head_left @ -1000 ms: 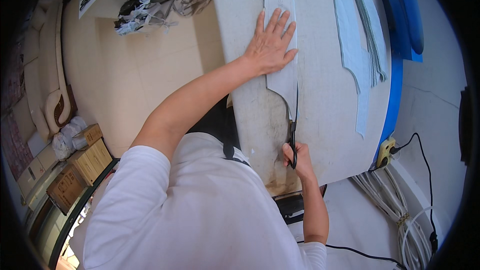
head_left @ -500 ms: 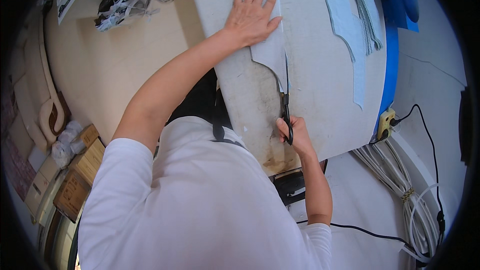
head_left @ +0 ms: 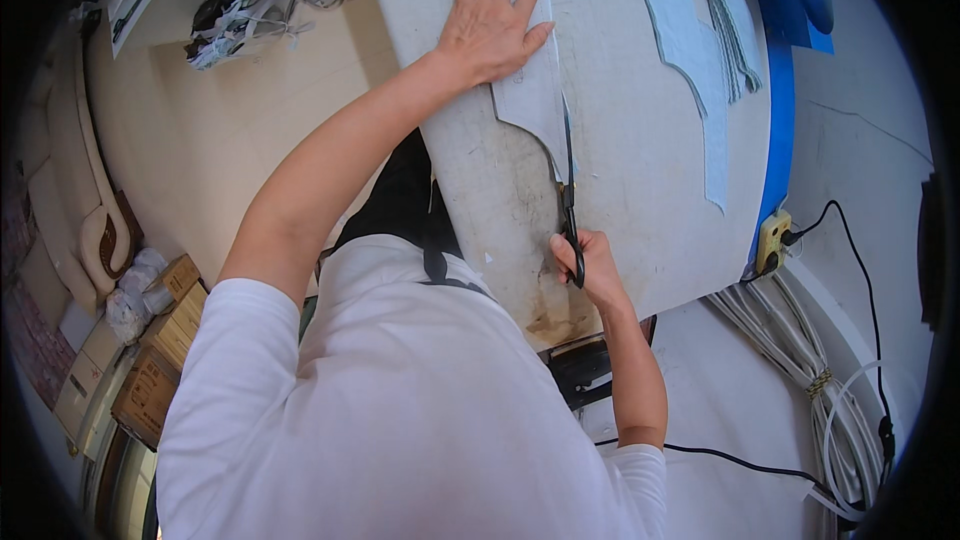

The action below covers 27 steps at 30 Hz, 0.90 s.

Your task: The person uses shears to cut light blue fabric pieces on a white table, following a paper pattern. They repeatedly align the pattern, cut the fabric, and remove the pattern to reveal the cut shape. The person also handles a beige cloth and stacks the cut fabric pieces.

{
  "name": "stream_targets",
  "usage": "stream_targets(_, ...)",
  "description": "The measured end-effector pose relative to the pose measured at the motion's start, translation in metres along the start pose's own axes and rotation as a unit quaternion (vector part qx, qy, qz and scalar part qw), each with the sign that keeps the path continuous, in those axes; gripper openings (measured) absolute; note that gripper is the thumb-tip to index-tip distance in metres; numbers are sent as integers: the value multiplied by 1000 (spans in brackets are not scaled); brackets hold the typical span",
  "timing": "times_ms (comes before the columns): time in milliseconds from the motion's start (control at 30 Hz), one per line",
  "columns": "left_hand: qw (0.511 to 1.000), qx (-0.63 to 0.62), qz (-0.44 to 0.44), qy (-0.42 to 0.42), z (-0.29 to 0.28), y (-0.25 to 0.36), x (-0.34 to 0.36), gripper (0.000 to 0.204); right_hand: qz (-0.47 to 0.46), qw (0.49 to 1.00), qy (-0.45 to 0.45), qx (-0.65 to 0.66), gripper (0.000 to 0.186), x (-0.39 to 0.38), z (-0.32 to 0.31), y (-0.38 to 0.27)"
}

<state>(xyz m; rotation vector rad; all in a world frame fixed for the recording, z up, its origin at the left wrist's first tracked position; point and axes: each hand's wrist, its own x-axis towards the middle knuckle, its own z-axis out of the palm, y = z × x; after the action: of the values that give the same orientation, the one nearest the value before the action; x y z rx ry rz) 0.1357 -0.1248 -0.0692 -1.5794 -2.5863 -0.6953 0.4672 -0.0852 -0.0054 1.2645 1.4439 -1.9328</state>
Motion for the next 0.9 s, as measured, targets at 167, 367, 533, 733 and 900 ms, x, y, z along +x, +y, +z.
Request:
stream_targets(167, 1000, 1, -1, -7, 2, -4, 2, 71, 2, 1000, 1, -4, 46, 1, -1, 2)
stream_targets(367, 1000, 26, 5, 0, 2, -16, 11, 71, 0, 1000, -3, -2, 47, 2, -1, 4)
stream_targets(533, 996, -39, 51, 54, -25, -15, 9, 53, 4, 1000, 0, -21, 50, 0, 1, 2)
stream_targets(733, 959, -168, 211, -89, -48, 10, -66, 56, 2, 1000, -1, -20, 49, -2, 1, -2)
stream_targets(900, 958, -163, 219, -86, -35, 7, -74, 54, 16, 1000, 6, -24, 49, -2, 1, -5)
